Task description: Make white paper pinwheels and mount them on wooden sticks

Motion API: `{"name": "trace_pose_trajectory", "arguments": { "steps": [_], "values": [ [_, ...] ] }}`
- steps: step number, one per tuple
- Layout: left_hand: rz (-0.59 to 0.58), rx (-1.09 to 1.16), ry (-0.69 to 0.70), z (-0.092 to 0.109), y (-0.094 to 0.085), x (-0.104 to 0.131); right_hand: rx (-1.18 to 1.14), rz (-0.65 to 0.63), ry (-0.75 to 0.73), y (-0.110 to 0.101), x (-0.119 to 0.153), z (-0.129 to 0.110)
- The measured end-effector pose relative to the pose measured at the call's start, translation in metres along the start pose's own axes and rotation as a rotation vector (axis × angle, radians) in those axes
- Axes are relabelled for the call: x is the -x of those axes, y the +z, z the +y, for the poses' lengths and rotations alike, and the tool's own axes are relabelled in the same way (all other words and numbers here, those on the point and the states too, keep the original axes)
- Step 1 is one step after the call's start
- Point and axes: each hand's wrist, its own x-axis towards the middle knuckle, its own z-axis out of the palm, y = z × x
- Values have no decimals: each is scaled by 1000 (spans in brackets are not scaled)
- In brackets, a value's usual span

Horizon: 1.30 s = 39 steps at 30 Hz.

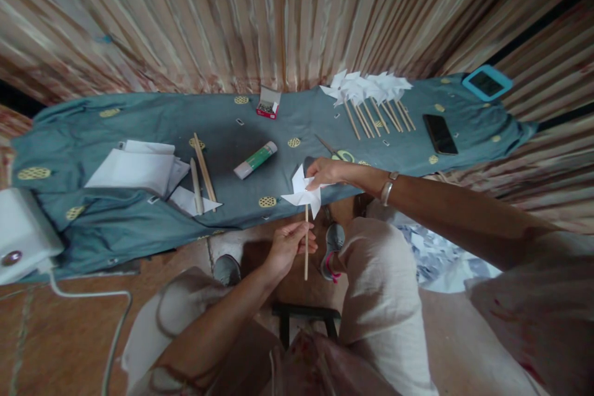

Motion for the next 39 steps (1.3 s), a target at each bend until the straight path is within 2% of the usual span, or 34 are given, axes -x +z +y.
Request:
{"name": "trace_pose_trajectory", "arguments": {
  "steps": [7, 14, 29, 33, 39],
  "values": [
    [-24, 5, 14, 0, 3, 2, 12, 21, 18, 1, -2, 2],
    [-27, -26, 111, 6, -7, 3, 51, 17, 20, 1, -2, 0],
    [-72, -222, 60, 43, -36, -8, 71, 3, 52, 1, -8, 8],
    [-101, -211, 60, 41, -37, -9, 76, -3, 69, 0, -8, 5],
    [-142, -115, -3, 26, -26, -7, 82, -31, 86, -2, -5, -1]
  ]
}}
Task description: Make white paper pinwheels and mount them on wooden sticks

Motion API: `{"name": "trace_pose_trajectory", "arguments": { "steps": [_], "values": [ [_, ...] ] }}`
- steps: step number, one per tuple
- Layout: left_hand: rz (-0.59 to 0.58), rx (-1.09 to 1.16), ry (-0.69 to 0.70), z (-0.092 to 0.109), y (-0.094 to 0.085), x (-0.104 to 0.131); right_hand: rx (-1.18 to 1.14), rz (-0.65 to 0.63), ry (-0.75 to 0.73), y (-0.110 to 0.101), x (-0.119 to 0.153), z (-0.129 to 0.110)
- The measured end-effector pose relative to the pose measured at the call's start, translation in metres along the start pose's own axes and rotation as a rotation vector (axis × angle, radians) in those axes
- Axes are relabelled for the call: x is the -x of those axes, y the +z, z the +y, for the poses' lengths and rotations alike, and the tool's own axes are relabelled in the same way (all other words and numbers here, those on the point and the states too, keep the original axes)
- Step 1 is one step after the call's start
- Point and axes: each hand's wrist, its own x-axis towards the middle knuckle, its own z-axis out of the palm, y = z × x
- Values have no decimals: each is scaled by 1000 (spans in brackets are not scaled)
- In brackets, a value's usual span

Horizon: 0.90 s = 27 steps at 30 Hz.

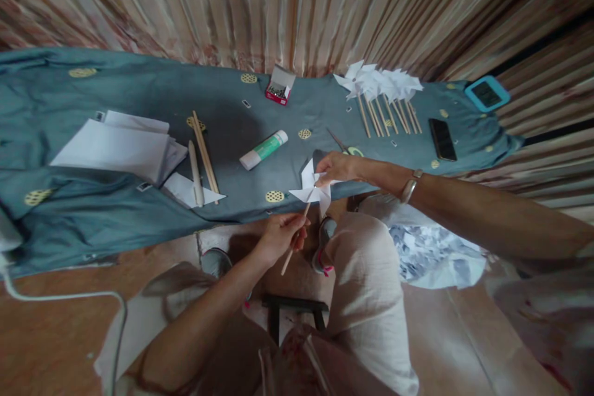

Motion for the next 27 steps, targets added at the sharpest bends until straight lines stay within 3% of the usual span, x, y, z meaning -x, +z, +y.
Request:
{"name": "trace_pose_trajectory", "arguments": {
  "steps": [9, 20, 27],
  "values": [
    [-33, 23, -20, -4, 12, 1, -20, -37, -23, 2, -5, 2],
    [-6, -40, 24, 10, -14, -6, -20, -35, -43, 0, -6, 6],
    [-11, -122, 69, 12, -13, -4, -94, -16, -99, 2, -3, 8]
  ]
}}
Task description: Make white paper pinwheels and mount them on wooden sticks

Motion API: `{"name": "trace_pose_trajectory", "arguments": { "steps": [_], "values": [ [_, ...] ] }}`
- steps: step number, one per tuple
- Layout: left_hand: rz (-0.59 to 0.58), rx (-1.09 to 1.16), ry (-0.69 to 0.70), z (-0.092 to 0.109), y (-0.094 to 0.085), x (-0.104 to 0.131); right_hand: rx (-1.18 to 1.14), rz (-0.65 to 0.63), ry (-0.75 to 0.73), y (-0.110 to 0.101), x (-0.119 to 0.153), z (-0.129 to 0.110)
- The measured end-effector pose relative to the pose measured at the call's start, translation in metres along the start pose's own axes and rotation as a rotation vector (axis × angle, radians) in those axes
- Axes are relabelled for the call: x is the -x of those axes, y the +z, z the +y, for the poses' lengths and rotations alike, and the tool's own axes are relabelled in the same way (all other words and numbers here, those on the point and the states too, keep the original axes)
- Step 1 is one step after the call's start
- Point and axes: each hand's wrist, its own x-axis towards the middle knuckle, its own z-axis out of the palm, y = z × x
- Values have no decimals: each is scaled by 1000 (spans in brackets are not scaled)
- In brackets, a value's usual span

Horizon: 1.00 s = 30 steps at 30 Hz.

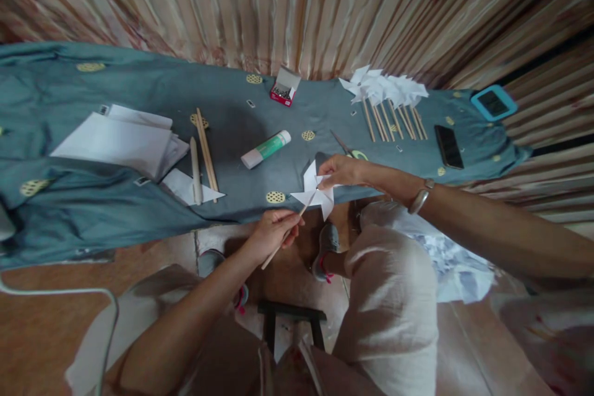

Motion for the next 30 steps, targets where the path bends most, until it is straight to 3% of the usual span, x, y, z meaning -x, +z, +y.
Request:
{"name": "trace_pose_trajectory", "arguments": {
  "steps": [14, 18, 23, 30],
  "values": [
    [54, -7, 68, 3, 7, -2, -371, 112, -42, 2, 3, 19],
    [57, 8, 88, 13, 10, -5, -503, 123, -57, -4, 7, 18],
    [77, 12, 101, 29, 11, -14, -829, 207, -88, -9, 13, 14],
    [90, 66, 162, 46, 19, -24, -1174, 336, -185, 0, 20, 13]
  ]
}}
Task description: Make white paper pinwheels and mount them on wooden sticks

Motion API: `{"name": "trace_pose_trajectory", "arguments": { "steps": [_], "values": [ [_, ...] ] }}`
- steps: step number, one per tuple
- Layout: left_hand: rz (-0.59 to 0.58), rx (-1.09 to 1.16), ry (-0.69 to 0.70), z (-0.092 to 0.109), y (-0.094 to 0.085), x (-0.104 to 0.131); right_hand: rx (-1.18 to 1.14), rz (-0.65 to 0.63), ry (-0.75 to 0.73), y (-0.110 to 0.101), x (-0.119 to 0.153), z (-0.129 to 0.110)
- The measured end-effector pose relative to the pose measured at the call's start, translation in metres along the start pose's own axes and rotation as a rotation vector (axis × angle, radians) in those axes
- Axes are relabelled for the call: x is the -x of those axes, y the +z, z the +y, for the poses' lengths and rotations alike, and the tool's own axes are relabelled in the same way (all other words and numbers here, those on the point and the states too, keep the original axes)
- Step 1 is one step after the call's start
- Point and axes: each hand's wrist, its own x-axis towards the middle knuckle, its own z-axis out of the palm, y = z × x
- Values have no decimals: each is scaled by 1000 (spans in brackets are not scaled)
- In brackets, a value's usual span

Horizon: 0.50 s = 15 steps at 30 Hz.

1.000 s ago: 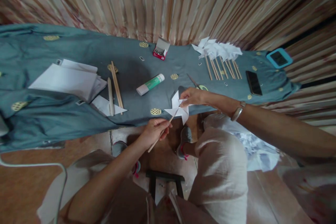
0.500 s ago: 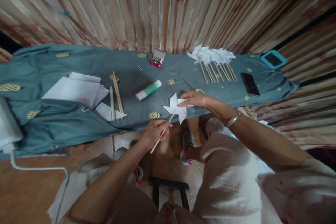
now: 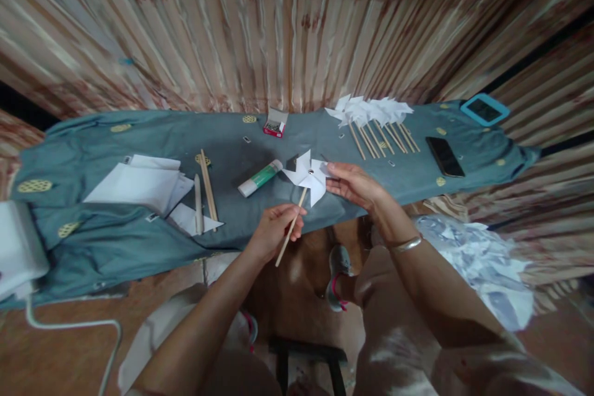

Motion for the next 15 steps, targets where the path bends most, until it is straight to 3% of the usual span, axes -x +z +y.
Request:
{"name": "trace_pose_trajectory", "arguments": {
  "steps": [6, 10, 15],
  "values": [
    [-6, 36, 69, 6, 12, -16, -81, 71, -168, 4, -4, 1],
    [23, 48, 90, 7, 18, -28, -15, 213, -303, 4, -11, -3],
    [67, 68, 61, 7, 22, -37, 108, 283, -387, -1, -16, -3]
  ]
}}
